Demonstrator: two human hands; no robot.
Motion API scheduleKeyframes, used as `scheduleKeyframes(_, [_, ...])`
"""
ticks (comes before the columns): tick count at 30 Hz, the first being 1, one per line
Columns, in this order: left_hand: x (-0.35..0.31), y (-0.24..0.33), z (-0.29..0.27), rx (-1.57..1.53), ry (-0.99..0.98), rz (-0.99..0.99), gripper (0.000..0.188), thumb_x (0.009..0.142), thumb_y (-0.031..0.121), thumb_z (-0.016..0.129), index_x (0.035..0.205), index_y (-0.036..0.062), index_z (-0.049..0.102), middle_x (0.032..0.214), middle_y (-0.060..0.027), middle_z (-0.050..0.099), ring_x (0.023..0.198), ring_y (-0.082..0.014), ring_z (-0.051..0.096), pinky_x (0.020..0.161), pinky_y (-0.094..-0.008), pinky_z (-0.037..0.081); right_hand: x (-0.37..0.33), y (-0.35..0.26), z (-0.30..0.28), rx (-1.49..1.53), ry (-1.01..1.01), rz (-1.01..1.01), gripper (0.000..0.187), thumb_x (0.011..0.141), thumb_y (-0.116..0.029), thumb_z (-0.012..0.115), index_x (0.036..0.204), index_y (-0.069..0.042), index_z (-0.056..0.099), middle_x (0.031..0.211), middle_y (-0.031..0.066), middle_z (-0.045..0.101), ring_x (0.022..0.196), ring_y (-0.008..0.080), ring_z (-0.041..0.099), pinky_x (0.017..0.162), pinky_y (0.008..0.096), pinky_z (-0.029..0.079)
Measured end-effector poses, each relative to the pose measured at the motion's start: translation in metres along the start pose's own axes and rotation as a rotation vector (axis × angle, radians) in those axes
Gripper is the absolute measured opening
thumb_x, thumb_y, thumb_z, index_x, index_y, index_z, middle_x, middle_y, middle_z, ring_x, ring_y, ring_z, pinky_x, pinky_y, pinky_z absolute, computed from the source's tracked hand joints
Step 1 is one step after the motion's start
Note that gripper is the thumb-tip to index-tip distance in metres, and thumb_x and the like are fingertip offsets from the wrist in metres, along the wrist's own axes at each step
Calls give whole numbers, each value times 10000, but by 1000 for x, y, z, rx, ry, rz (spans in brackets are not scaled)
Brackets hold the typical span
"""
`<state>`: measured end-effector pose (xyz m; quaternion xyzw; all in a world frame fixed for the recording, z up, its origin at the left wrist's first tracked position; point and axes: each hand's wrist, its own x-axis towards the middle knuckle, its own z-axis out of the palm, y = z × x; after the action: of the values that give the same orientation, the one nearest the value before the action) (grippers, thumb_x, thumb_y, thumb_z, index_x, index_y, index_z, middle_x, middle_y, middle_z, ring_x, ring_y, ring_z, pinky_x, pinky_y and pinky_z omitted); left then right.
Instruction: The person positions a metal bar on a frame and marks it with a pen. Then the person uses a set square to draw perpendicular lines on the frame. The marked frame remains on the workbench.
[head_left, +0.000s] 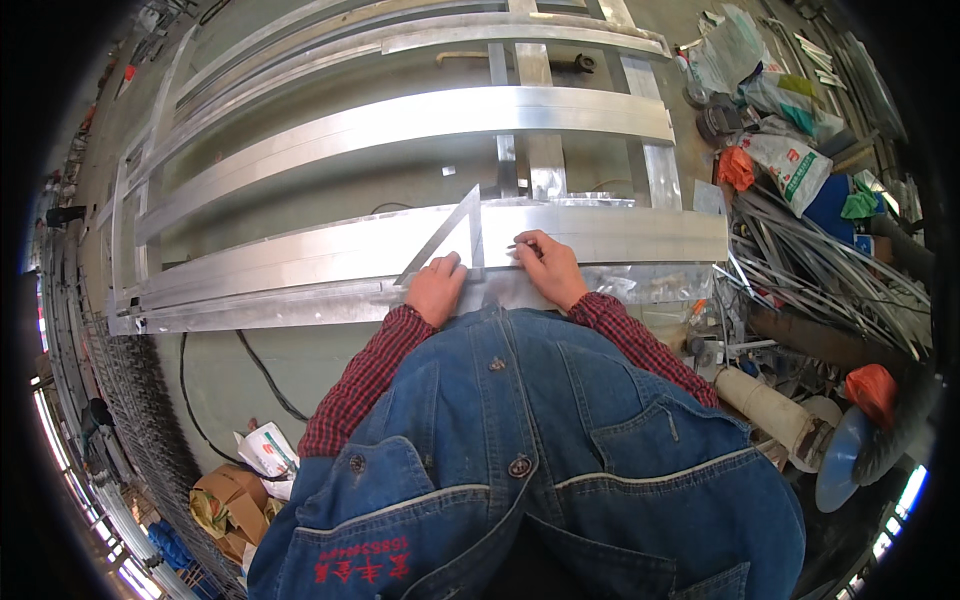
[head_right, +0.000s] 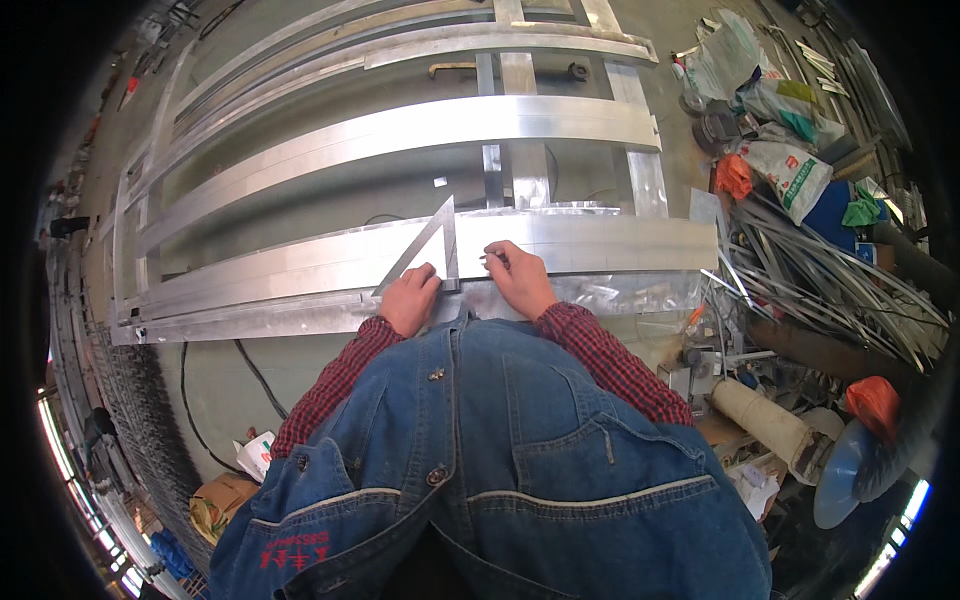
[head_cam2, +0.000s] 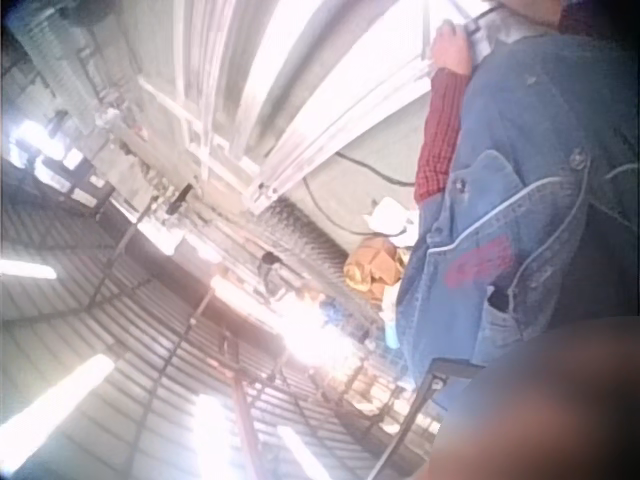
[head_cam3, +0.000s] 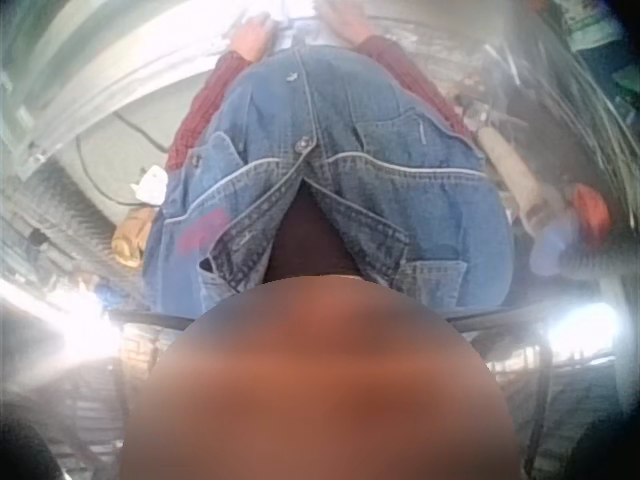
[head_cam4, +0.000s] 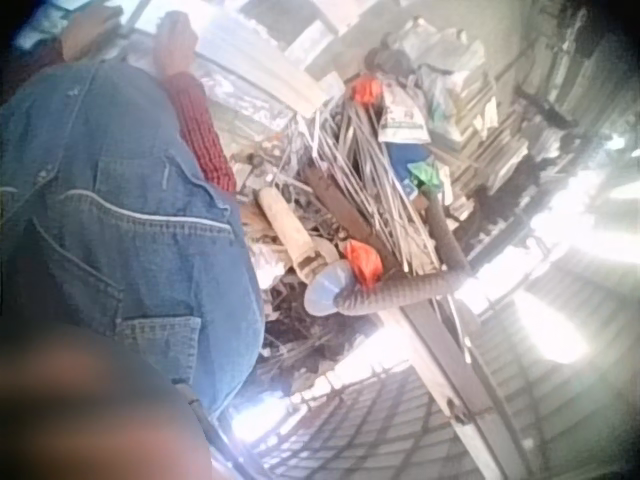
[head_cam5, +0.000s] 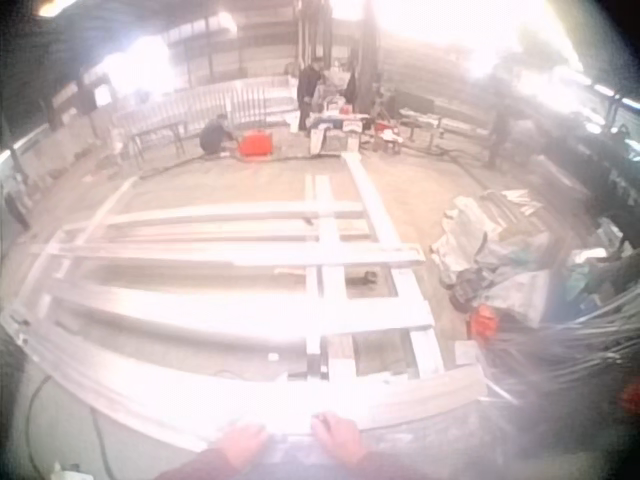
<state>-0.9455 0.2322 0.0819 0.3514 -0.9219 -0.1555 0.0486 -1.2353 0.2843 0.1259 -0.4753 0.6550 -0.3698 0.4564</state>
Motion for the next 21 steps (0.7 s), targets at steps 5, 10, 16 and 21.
scheduleKeyframes(5, [-2, -2, 5, -4, 16, 9, 270, 969, 131, 733, 1229, 71, 690, 1382, -111, 665, 1184, -342, 731, 908, -476, 638, 0, -3, 12, 7, 21, 0, 272, 1123, -220, 690, 1283, -14, 765, 1032, 167, 863, 955, 271, 847, 881, 388, 646])
scheduleKeyframes(10, [-1, -6, 7, -8, 6, 26, 280, 961, 135, 735, 1231, 76, 690, 1388, -108, 661, 1196, -332, 721, 924, -468, 634, 2, -7, 19, -12, 28, -12, 276, 1127, -227, 685, 1285, -14, 762, 1037, 172, 863, 968, 271, 848, 888, 390, 646])
scheduleKeyframes(16, [-1, -6, 1, -35, -16, 44, 218, 1002, 129, 625, 1199, 47, 671, 1384, -156, 651, 1231, -350, 688, 973, -467, 618, 5, -10, 26, -19, 32, -15, 282, 1134, -226, 675, 1294, -9, 758, 1051, 182, 861, 992, 274, 852, 902, 385, 650])
scheduleKeyframes(21, [1, -4, -6, -32, -23, 56, 229, 1003, 128, 630, 1210, 47, 685, 1381, -157, 655, 1231, -348, 689, 974, -470, 619, 6, -12, 25, -19, 36, 13, 284, 1137, -226, 670, 1301, -11, 756, 1055, 186, 860, 992, 279, 856, 896, 385, 654])
